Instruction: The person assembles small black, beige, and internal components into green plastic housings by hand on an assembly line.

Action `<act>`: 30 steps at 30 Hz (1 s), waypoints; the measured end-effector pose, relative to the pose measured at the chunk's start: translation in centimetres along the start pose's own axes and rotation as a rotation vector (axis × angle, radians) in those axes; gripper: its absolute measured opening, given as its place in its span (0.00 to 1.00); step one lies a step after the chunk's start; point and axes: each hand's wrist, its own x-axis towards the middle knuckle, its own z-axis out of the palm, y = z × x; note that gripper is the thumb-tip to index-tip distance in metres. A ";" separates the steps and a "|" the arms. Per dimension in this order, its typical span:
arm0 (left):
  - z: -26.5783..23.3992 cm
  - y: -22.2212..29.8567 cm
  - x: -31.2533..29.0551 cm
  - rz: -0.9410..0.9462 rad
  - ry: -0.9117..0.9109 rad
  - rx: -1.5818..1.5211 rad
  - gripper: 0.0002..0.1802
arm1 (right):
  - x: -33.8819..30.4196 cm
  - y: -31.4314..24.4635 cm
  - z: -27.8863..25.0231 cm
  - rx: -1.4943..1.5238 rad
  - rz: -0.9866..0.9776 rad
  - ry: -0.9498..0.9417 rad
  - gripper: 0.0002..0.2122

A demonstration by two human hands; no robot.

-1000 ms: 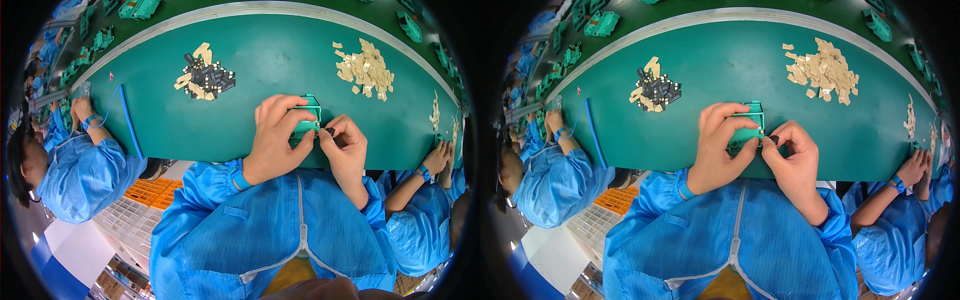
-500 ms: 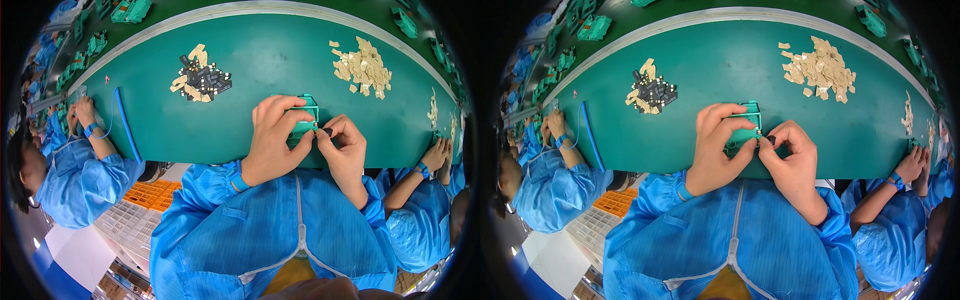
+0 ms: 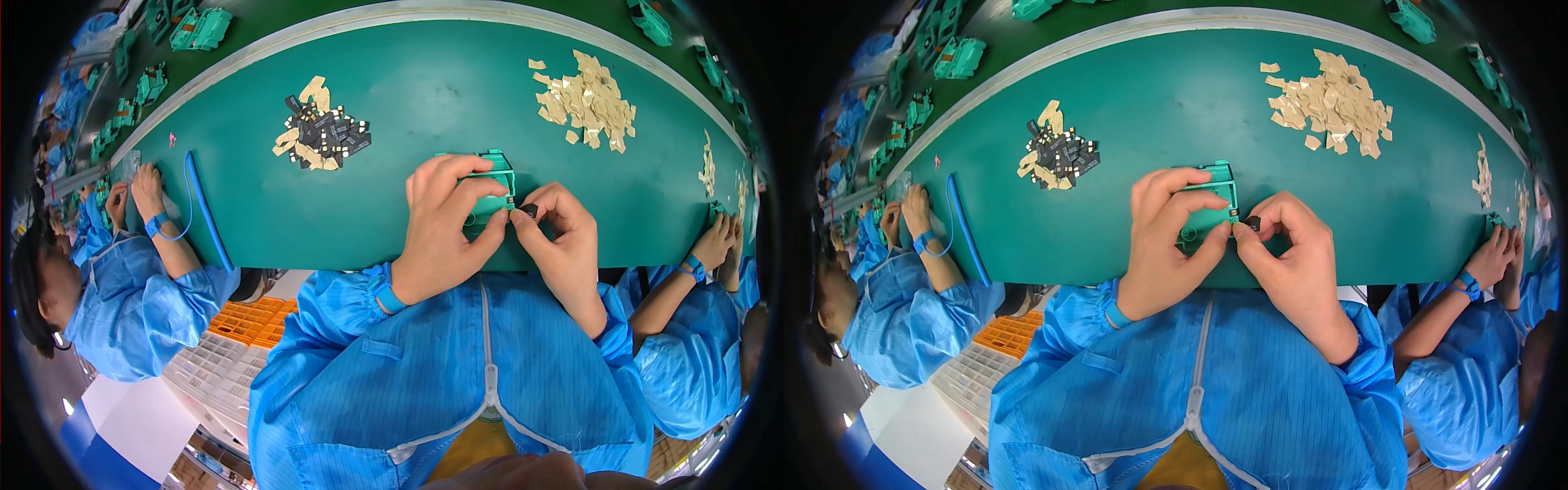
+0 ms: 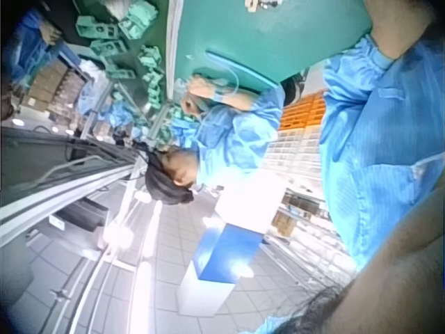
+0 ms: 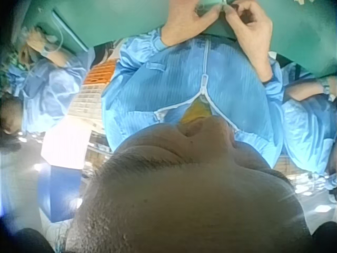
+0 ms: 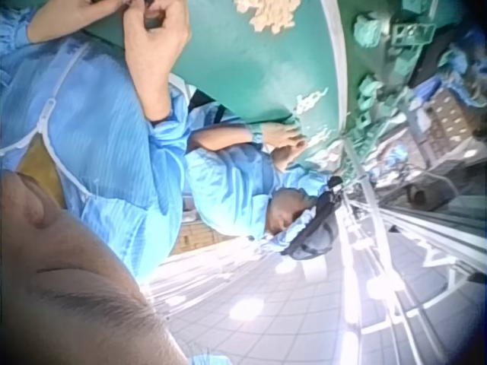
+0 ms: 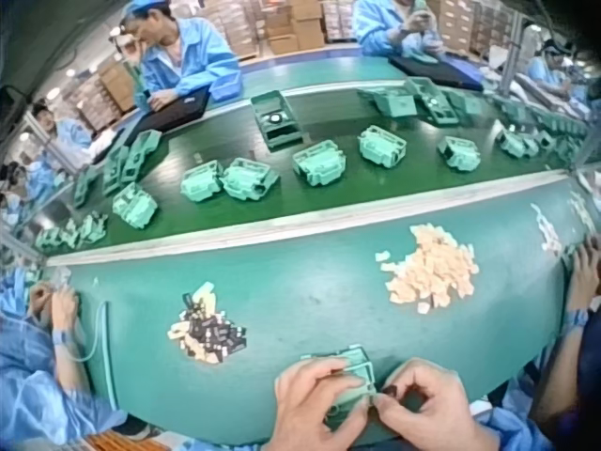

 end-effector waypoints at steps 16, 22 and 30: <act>0.2 0.0 0.0 -0.002 0.022 -0.008 0.16 | 0.6 -1.3 -1.2 -0.249 -0.047 -0.010 0.10; 0.1 0.0 0.2 -0.014 0.005 -0.006 0.17 | 1.0 -0.3 -1.6 0.012 0.080 -0.090 0.10; -0.3 0.3 0.1 -0.035 -0.057 0.022 0.18 | 1.1 -0.1 -1.8 0.089 0.113 -0.132 0.10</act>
